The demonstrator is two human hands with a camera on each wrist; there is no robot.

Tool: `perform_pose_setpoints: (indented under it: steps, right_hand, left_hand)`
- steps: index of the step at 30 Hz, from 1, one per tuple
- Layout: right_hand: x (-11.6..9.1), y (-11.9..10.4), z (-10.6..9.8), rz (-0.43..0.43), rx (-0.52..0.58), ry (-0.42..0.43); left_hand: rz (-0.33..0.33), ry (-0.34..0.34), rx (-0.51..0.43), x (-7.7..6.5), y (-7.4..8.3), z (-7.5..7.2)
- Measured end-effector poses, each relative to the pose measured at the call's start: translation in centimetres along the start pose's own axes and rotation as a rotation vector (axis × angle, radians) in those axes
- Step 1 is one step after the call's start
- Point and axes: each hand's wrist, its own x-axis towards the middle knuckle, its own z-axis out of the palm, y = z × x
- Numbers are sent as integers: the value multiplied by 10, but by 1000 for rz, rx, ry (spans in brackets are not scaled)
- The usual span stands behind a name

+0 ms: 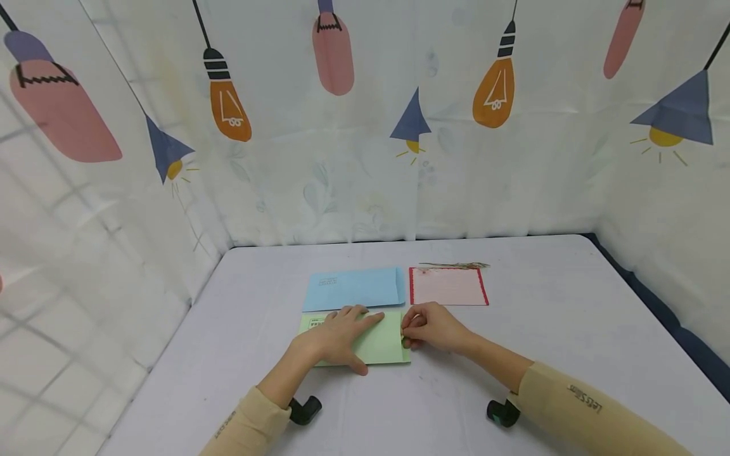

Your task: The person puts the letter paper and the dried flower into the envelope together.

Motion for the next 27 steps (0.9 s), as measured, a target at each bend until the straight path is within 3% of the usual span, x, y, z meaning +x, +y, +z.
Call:
perform_pose_setpoints:
  steps: [15, 27]
  right_hand:
    - [4, 2, 1, 31, 110, -50]
    - [-9, 1, -22, 52, 93, -161]
  left_hand:
    - [-10, -5, -5, 0, 1, -1]
    - [-19, -21, -21, -2, 3, 1]
